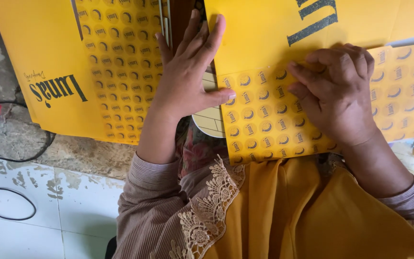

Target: Apply glue to the flaps of cardboard boxes and fold them into shape.

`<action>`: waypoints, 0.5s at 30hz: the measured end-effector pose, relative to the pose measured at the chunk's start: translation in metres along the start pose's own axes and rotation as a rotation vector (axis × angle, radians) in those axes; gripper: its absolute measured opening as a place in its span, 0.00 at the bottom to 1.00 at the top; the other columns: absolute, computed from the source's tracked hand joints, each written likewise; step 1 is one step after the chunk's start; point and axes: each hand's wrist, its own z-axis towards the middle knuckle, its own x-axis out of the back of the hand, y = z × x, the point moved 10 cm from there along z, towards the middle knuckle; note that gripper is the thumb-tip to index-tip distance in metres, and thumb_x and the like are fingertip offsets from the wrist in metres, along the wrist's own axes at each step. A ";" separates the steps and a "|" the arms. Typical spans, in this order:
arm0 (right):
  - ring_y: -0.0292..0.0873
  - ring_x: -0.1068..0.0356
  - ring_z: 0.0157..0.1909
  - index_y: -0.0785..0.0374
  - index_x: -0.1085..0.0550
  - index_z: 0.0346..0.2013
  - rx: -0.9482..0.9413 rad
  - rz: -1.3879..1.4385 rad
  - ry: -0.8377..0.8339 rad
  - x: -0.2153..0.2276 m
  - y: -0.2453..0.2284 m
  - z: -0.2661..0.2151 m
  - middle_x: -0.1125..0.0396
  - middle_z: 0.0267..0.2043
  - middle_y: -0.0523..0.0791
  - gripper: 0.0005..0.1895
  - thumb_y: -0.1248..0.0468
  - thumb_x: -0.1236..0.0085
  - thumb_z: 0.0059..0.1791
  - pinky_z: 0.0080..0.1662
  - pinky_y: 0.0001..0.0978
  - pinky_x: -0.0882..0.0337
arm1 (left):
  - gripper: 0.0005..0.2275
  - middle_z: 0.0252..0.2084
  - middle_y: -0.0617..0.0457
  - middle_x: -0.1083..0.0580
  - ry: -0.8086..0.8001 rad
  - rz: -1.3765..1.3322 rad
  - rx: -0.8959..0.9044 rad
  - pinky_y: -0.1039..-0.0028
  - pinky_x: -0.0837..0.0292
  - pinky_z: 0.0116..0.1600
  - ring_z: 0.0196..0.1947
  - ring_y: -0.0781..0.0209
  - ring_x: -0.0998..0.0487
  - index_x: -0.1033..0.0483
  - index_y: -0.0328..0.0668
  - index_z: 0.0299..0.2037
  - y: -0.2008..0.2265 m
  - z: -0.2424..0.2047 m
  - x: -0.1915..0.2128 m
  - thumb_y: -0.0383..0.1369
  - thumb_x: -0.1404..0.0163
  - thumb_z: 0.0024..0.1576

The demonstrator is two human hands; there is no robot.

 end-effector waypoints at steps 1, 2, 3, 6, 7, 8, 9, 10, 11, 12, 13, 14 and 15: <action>0.60 0.37 0.58 0.61 0.16 0.56 -0.001 0.000 -0.002 0.000 -0.001 0.001 0.35 0.56 0.50 0.13 0.65 0.26 0.57 0.63 0.54 0.40 | 0.61 0.85 0.55 0.56 -0.001 -0.002 0.000 0.24 0.79 0.74 0.84 0.52 0.67 0.78 0.64 0.78 0.000 0.000 -0.001 0.61 0.29 0.56; 0.60 0.37 0.58 0.61 0.16 0.56 -0.001 0.008 -0.003 0.001 -0.001 0.001 0.35 0.56 0.50 0.12 0.65 0.27 0.57 0.63 0.55 0.40 | 0.61 0.86 0.55 0.57 0.005 -0.006 -0.005 0.23 0.78 0.74 0.84 0.52 0.67 0.77 0.64 0.78 0.000 0.000 -0.001 0.60 0.28 0.56; 0.60 0.37 0.58 0.62 0.16 0.55 0.000 0.017 -0.002 0.001 -0.002 0.002 0.35 0.56 0.50 0.12 0.64 0.28 0.58 0.64 0.55 0.40 | 0.61 0.86 0.55 0.57 0.013 -0.009 -0.009 0.22 0.77 0.74 0.85 0.52 0.67 0.77 0.64 0.79 -0.001 0.000 0.000 0.59 0.27 0.56; 0.61 0.37 0.58 0.61 0.17 0.57 0.012 0.008 -0.003 0.000 -0.001 0.001 0.35 0.56 0.51 0.12 0.64 0.27 0.58 0.63 0.55 0.40 | 0.61 0.85 0.51 0.55 0.002 -0.039 -0.003 0.24 0.79 0.74 0.84 0.53 0.68 0.76 0.63 0.78 0.001 0.000 0.002 0.57 0.27 0.55; 0.61 0.37 0.58 0.61 0.17 0.57 0.011 0.007 -0.004 0.000 -0.001 0.001 0.35 0.56 0.51 0.12 0.64 0.27 0.58 0.63 0.55 0.40 | 0.61 0.85 0.51 0.55 0.001 -0.040 -0.003 0.24 0.79 0.74 0.84 0.53 0.68 0.76 0.63 0.78 0.001 0.000 0.002 0.57 0.27 0.55; 0.61 0.38 0.58 0.61 0.17 0.57 0.008 0.012 -0.008 -0.001 -0.001 0.001 0.35 0.57 0.50 0.13 0.65 0.28 0.58 0.63 0.55 0.40 | 0.61 0.86 0.53 0.56 0.001 -0.058 -0.003 0.24 0.81 0.74 0.84 0.53 0.68 0.76 0.64 0.79 0.001 -0.001 0.002 0.56 0.27 0.55; 0.61 0.38 0.58 0.61 0.17 0.57 0.005 0.015 -0.011 -0.001 0.000 0.001 0.35 0.57 0.50 0.13 0.65 0.28 0.58 0.62 0.56 0.41 | 0.61 0.86 0.54 0.57 0.001 -0.076 -0.004 0.24 0.82 0.74 0.85 0.53 0.68 0.76 0.65 0.79 0.001 -0.001 0.002 0.55 0.26 0.54; 0.61 0.38 0.58 0.61 0.17 0.57 0.005 0.013 -0.010 -0.001 0.001 0.001 0.35 0.57 0.50 0.13 0.65 0.28 0.58 0.62 0.56 0.41 | 0.61 0.86 0.54 0.57 0.001 -0.076 -0.006 0.24 0.82 0.74 0.85 0.53 0.68 0.76 0.65 0.79 0.000 0.000 0.001 0.55 0.26 0.54; 0.60 0.39 0.59 0.61 0.16 0.56 0.007 0.020 -0.011 -0.001 0.001 0.001 0.35 0.57 0.50 0.13 0.64 0.28 0.58 0.64 0.55 0.41 | 0.61 0.86 0.54 0.57 0.005 -0.070 -0.011 0.24 0.81 0.74 0.85 0.52 0.68 0.76 0.65 0.79 0.000 0.000 0.000 0.56 0.26 0.55; 0.59 0.39 0.59 0.62 0.15 0.56 0.009 0.026 -0.012 -0.001 0.000 0.001 0.34 0.57 0.50 0.13 0.64 0.27 0.57 0.65 0.55 0.42 | 0.61 0.86 0.54 0.57 0.009 -0.065 -0.017 0.24 0.81 0.74 0.85 0.52 0.68 0.77 0.65 0.79 0.000 -0.001 0.000 0.56 0.27 0.56; 0.59 0.39 0.59 0.62 0.15 0.56 0.009 0.027 -0.011 -0.001 0.000 0.001 0.34 0.57 0.50 0.13 0.64 0.27 0.57 0.65 0.55 0.42 | 0.61 0.86 0.54 0.57 0.009 -0.063 -0.016 0.24 0.81 0.74 0.85 0.52 0.68 0.77 0.65 0.79 0.000 -0.001 0.000 0.56 0.27 0.56; 0.60 0.39 0.59 0.62 0.16 0.56 0.010 0.025 -0.014 -0.001 0.000 0.001 0.34 0.57 0.50 0.13 0.64 0.28 0.58 0.65 0.55 0.42 | 0.61 0.86 0.55 0.58 0.008 -0.073 -0.014 0.24 0.81 0.74 0.85 0.52 0.68 0.77 0.65 0.79 0.000 -0.001 0.000 0.56 0.26 0.56; 0.60 0.39 0.59 0.61 0.16 0.57 0.010 0.022 -0.018 -0.002 0.000 0.001 0.34 0.57 0.50 0.13 0.63 0.29 0.58 0.64 0.55 0.42 | 0.62 0.86 0.56 0.58 0.006 -0.082 -0.013 0.24 0.82 0.75 0.85 0.52 0.68 0.77 0.65 0.79 0.000 -0.001 0.001 0.55 0.25 0.56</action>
